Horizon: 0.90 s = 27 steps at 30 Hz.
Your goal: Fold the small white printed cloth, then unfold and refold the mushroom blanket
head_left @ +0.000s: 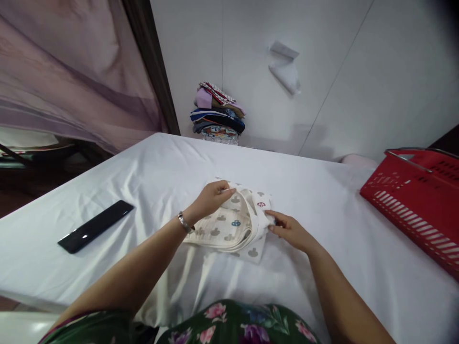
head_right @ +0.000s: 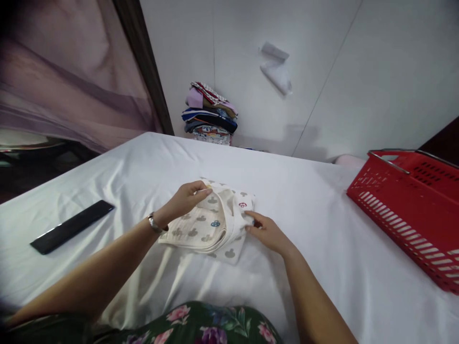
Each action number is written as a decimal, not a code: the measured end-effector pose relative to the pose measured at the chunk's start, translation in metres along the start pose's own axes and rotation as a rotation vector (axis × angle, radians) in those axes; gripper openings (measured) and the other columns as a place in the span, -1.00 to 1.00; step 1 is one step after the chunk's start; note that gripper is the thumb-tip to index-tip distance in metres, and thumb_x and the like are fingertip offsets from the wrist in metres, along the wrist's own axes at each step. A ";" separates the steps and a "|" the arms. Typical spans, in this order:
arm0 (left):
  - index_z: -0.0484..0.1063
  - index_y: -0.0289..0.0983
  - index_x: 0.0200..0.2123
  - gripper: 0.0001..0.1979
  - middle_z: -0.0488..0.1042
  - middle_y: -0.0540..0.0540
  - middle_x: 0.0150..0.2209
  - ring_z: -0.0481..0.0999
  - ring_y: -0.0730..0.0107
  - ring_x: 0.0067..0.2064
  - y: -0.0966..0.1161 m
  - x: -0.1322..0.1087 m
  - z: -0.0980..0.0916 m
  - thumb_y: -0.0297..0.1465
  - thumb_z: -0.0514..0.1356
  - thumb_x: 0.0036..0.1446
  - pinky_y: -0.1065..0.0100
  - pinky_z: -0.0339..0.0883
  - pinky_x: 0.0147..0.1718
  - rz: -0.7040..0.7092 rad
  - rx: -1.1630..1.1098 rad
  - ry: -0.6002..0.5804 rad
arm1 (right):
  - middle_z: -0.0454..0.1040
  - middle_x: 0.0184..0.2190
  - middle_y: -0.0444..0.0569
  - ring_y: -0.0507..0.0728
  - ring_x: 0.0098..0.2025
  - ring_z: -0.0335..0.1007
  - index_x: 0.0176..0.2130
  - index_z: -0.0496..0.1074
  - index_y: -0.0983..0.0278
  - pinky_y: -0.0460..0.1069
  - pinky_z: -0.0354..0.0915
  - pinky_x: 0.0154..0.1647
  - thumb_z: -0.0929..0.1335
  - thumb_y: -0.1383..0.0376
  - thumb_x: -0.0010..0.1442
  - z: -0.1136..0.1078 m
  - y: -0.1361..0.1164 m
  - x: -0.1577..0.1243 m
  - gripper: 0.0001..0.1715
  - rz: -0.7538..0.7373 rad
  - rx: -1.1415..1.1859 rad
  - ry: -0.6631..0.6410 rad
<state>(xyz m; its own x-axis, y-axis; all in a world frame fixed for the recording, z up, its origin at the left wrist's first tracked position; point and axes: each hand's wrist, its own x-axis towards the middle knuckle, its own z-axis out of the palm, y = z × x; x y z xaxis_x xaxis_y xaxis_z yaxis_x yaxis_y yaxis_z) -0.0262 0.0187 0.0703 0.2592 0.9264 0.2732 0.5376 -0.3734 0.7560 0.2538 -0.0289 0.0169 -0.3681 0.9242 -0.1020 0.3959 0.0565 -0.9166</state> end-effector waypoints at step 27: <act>0.34 -0.25 -0.33 -0.86 0.44 -0.07 -0.34 0.40 0.31 -0.22 -0.024 -0.044 0.021 -0.51 0.01 0.10 0.23 0.23 -0.14 0.306 0.398 -0.164 | 0.48 -0.32 0.00 0.15 -0.23 0.32 -0.16 0.47 0.20 0.10 0.22 -0.12 0.29 0.27 0.13 0.054 -0.005 0.006 -0.74 -0.535 -0.324 0.087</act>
<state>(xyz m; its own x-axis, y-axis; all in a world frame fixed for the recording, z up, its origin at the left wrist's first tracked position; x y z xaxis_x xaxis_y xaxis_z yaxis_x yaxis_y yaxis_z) -0.0329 -0.0139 0.0277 0.5567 0.7642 0.3258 0.6724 -0.6448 0.3635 0.2044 -0.0438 -0.0004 -0.5213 0.7628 0.3827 0.4158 0.6186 -0.6666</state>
